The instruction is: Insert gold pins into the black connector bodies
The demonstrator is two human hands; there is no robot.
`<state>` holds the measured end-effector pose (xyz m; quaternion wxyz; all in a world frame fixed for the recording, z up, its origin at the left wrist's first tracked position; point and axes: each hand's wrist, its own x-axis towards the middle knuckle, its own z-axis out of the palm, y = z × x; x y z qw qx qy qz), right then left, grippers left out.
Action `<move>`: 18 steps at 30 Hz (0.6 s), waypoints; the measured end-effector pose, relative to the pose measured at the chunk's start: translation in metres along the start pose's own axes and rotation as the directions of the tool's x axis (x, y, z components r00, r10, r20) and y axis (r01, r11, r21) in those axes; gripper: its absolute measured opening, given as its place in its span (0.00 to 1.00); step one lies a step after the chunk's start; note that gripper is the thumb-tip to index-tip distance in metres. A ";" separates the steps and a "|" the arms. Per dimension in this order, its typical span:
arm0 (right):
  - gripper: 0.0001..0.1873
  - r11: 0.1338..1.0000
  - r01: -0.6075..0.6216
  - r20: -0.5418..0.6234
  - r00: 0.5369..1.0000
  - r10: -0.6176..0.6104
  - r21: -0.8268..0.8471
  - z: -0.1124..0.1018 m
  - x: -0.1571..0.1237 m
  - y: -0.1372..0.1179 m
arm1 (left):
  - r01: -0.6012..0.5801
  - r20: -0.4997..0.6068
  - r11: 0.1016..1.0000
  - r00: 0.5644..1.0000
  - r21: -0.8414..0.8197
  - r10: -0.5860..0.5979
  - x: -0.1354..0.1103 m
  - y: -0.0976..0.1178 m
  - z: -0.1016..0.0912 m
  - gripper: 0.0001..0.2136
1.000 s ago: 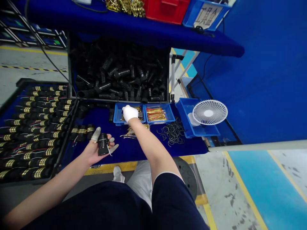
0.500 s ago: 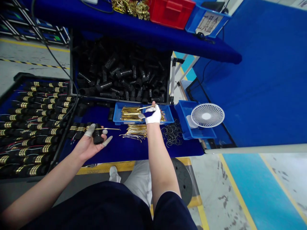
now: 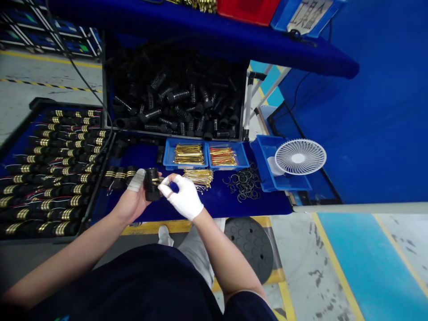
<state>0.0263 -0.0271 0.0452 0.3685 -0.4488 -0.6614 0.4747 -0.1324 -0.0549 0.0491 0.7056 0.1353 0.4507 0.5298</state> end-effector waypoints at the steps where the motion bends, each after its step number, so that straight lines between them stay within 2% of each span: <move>1: 0.06 1.000 -0.010 -0.003 1.000 0.010 -0.016 0.002 -0.001 -0.001 | -0.019 0.000 1.000 1.000 0.015 0.019 -0.001 -0.001 0.000 0.24; 4: 0.07 1.000 -0.008 -0.012 1.000 0.008 -0.024 0.006 -0.004 0.001 | -0.174 -0.004 0.964 0.984 0.200 0.178 -0.004 -0.002 -0.003 0.21; 6: 0.07 1.000 0.005 0.004 1.000 -0.006 0.021 0.009 -0.007 0.004 | -0.294 0.041 0.875 0.952 0.384 0.303 -0.006 -0.003 -0.004 0.21; 8: 0.07 0.998 0.013 0.009 1.000 -0.014 0.067 0.011 -0.010 0.008 | -0.333 0.084 0.826 0.939 0.455 0.332 -0.006 -0.003 -0.004 0.21; 10: 0.07 0.996 0.033 -0.015 0.999 -0.031 0.089 0.011 -0.009 0.011 | -0.294 0.092 0.873 0.955 0.390 0.281 -0.005 -0.001 -0.005 0.19; 12: 0.06 0.992 0.075 -0.056 0.996 -0.069 0.102 0.008 -0.005 0.014 | -0.201 0.084 0.943 0.979 0.265 0.185 -0.005 0.006 -0.008 0.16; 14: 0.09 0.988 0.096 -0.141 0.987 -0.078 0.121 0.000 0.001 0.017 | -0.086 0.057 0.982 0.995 0.168 0.077 -0.004 0.018 -0.014 0.11; 15: 0.11 0.987 0.078 -0.227 0.973 -0.045 0.139 -0.005 0.005 0.019 | -0.067 -0.010 0.991 0.998 0.118 0.069 -0.002 0.025 -0.018 0.10; 16: 0.12 0.988 0.057 -0.304 0.953 -0.011 0.142 -0.011 0.008 0.022 | -0.048 -0.082 0.994 0.995 0.099 0.056 0.000 0.031 -0.023 0.11; 17: 0.12 0.991 0.049 -0.326 0.945 -0.006 0.123 -0.015 0.011 0.025 | 0.006 -0.108 0.993 0.994 0.116 0.006 0.004 0.035 -0.027 0.13; 18: 0.12 0.995 0.053 -0.296 0.955 -0.025 0.086 -0.019 0.014 0.027 | 0.053 -0.081 0.985 0.996 0.164 -0.040 0.007 0.037 -0.029 0.15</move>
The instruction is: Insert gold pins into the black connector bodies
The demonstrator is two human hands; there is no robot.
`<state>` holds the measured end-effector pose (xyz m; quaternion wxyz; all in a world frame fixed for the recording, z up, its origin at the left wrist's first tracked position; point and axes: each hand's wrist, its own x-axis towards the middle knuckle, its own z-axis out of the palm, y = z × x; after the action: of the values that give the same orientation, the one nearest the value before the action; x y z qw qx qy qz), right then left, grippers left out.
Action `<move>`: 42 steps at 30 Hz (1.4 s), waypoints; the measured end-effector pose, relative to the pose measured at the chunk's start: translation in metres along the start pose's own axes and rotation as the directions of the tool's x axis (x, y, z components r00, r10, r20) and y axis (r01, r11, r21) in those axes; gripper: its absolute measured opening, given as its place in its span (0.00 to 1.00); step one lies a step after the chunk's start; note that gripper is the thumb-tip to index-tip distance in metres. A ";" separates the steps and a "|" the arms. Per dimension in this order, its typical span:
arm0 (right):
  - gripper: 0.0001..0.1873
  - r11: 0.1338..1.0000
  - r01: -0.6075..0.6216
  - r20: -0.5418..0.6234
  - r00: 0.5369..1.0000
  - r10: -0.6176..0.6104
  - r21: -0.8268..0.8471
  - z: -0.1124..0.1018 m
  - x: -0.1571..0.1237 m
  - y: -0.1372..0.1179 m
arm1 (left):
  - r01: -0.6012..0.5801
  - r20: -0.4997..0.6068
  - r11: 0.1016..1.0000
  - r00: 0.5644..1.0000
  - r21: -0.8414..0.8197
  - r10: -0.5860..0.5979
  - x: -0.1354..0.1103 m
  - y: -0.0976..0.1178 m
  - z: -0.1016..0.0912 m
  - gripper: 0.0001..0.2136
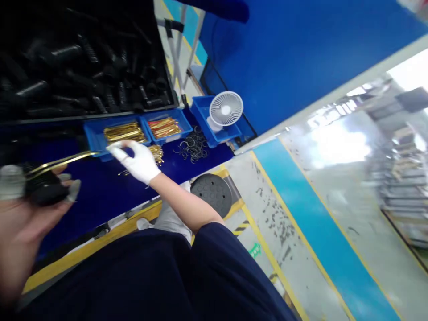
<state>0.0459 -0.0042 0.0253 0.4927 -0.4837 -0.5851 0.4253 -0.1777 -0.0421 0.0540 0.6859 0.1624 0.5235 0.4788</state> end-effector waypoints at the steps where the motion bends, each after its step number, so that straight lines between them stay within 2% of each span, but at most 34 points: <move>1: 0.12 0.999 0.030 0.047 0.998 -0.029 -0.018 -0.002 0.003 0.001 | 0.058 0.125 0.997 0.990 0.059 -0.065 0.003 0.000 0.000 0.17; 3: 0.13 0.989 0.148 0.224 0.963 -0.151 0.030 -0.001 0.005 0.000 | 0.096 0.225 0.991 0.967 0.097 -0.116 0.004 -0.006 0.004 0.19; 6: 0.14 0.941 0.291 0.448 0.828 -0.338 0.171 0.005 0.004 -0.011 | 0.117 0.260 0.987 0.955 0.113 -0.143 0.000 -0.022 0.015 0.14; 7: 0.11 0.934 0.304 0.495 0.792 -0.357 0.186 0.006 0.002 -0.015 | 0.149 0.248 0.979 0.952 0.138 -0.180 0.000 -0.027 0.015 0.13; 9: 0.05 0.945 0.294 0.548 0.772 -0.322 0.142 0.005 -0.002 -0.021 | 0.272 0.222 0.938 0.922 0.216 -0.318 0.004 -0.035 0.009 0.13; 11: 0.03 0.958 0.279 0.563 0.783 -0.266 0.065 0.003 -0.008 -0.021 | 0.406 0.212 0.869 0.857 0.284 -0.470 0.010 -0.041 -0.002 0.15; 12: 0.04 0.957 0.285 0.553 0.791 -0.263 0.049 0.002 -0.012 -0.019 | 0.444 0.215 0.846 0.832 0.294 -0.511 0.013 -0.043 -0.008 0.17; 13: 0.05 0.953 0.298 0.539 0.796 -0.275 0.046 0.001 -0.017 -0.015 | 0.459 0.217 0.844 0.826 0.278 -0.520 0.014 -0.046 -0.011 0.18; 15: 0.05 0.954 0.298 0.480 0.833 -0.275 0.030 0.002 -0.028 -0.004 | 0.421 0.197 0.891 0.872 0.167 -0.449 0.010 -0.052 -0.011 0.19; 17: 0.06 0.976 0.217 0.344 0.919 -0.195 -0.027 0.005 -0.039 0.007 | 0.350 0.178 0.936 0.920 0.029 -0.349 0.001 -0.057 0.000 0.18; 18: 0.08 0.987 0.152 0.257 0.957 -0.132 -0.060 0.006 -0.045 0.010 | 0.327 0.203 0.945 0.926 -0.012 -0.318 -0.004 -0.059 0.007 0.17; 20: 0.09 0.990 0.053 0.130 0.991 -0.036 -0.128 0.006 -0.053 0.012 | 0.300 0.302 0.952 0.914 -0.053 -0.271 -0.009 -0.062 0.021 0.18; 21: 0.09 0.984 0.042 0.110 0.994 -0.023 -0.173 0.005 -0.056 0.011 | 0.306 0.341 0.950 0.901 -0.063 -0.267 -0.009 -0.063 0.026 0.20; 23: 0.06 0.959 0.093 0.162 0.985 -0.051 -0.266 0.000 -0.058 0.004 | 0.331 0.363 0.942 0.885 -0.046 -0.293 -0.007 -0.061 0.031 0.24; 26: 0.05 0.939 0.171 0.232 0.967 -0.103 -0.297 -0.009 -0.056 -0.006 | 0.247 0.323 0.968 0.914 0.034 -0.245 -0.004 -0.057 0.030 0.28; 28: 0.07 0.954 0.102 0.172 0.984 -0.054 -0.282 -0.013 -0.053 -0.007 | 0.162 0.296 0.985 0.939 0.063 -0.173 -0.004 -0.055 0.028 0.29; 30: 0.10 0.959 0.005 0.100 0.995 0.025 -0.285 -0.014 -0.051 -0.003 | 0.127 0.268 0.989 0.953 0.069 -0.141 -0.005 -0.057 0.027 0.25; 32: 0.10 0.955 -0.037 0.084 0.994 0.064 -0.294 -0.013 -0.051 0.002 | 0.121 0.242 0.987 0.959 0.109 -0.145 -0.005 -0.062 0.028 0.18; 35: 0.09 0.964 -0.069 0.093 0.991 0.096 -0.256 -0.013 -0.056 0.009 | 0.117 0.257 0.976 0.953 0.186 -0.163 -0.001 -0.071 0.027 0.16; 37: 0.10 0.974 -0.037 0.150 0.986 0.072 -0.222 -0.015 -0.060 0.013 | 0.121 0.274 0.971 0.945 0.207 -0.176 0.004 -0.075 0.026 0.16; 40: 0.11 0.972 0.121 0.341 0.939 -0.047 -0.200 -0.019 -0.064 0.025 | 0.138 0.276 0.964 0.940 0.230 -0.200 0.014 -0.077 0.024 0.16; 41: 0.13 0.977 0.125 0.347 0.936 -0.057 -0.175 -0.019 -0.065 0.030 | 0.139 0.270 0.961 0.941 0.240 -0.204 0.018 -0.078 0.022 0.16; 42: 0.14 0.987 0.084 0.294 0.955 -0.039 -0.140 -0.019 -0.065 0.035 | 0.136 0.260 0.959 0.944 0.249 -0.202 0.022 -0.079 0.020 0.17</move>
<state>0.0733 -0.0614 -0.0167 0.3766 -0.4334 -0.6963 0.4307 -0.1215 -0.0569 -0.0074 0.7692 0.2609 0.4833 0.3265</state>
